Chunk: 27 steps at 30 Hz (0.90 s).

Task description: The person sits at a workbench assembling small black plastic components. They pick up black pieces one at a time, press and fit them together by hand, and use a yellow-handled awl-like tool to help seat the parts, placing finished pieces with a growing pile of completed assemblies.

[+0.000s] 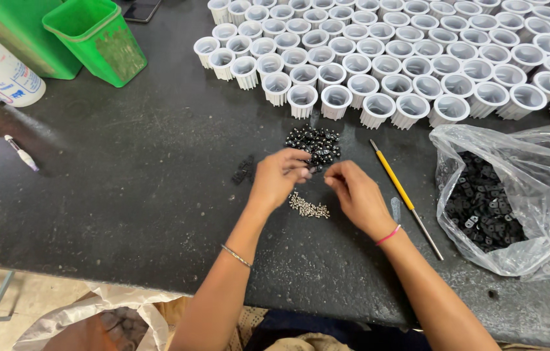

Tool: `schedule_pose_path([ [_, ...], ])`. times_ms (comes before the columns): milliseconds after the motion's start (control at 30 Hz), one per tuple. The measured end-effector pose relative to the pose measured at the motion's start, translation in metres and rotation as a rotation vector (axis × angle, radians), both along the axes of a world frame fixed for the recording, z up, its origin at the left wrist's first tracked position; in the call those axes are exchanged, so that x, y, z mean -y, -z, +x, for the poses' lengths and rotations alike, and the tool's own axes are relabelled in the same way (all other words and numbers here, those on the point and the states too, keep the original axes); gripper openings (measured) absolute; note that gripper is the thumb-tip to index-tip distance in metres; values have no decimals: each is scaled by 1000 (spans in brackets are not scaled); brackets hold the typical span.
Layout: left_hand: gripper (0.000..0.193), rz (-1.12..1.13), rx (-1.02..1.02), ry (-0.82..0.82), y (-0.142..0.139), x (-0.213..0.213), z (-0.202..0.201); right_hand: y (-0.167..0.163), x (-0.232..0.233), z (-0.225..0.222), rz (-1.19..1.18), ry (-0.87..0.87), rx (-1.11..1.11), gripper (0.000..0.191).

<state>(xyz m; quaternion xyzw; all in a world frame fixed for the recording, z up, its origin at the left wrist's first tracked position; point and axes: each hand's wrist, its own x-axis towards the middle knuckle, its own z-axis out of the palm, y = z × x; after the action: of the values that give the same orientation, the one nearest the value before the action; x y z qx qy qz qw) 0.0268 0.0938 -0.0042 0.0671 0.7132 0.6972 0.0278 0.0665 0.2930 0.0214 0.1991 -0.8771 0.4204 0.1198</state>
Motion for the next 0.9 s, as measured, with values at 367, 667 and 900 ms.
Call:
schedule_pose_path([
  [367, 21, -127, 8, -28, -15, -20, 16, 3, -1, -2, -73, 126, 1, 16],
  [667, 16, -219, -84, -48, -20, -21, 21, 3, -2, -2, -60, 108, 6, 16],
  [900, 14, -221, -127, 7, -18, -21, 19, 5, -4, -4, -217, 79, 67, 17],
])
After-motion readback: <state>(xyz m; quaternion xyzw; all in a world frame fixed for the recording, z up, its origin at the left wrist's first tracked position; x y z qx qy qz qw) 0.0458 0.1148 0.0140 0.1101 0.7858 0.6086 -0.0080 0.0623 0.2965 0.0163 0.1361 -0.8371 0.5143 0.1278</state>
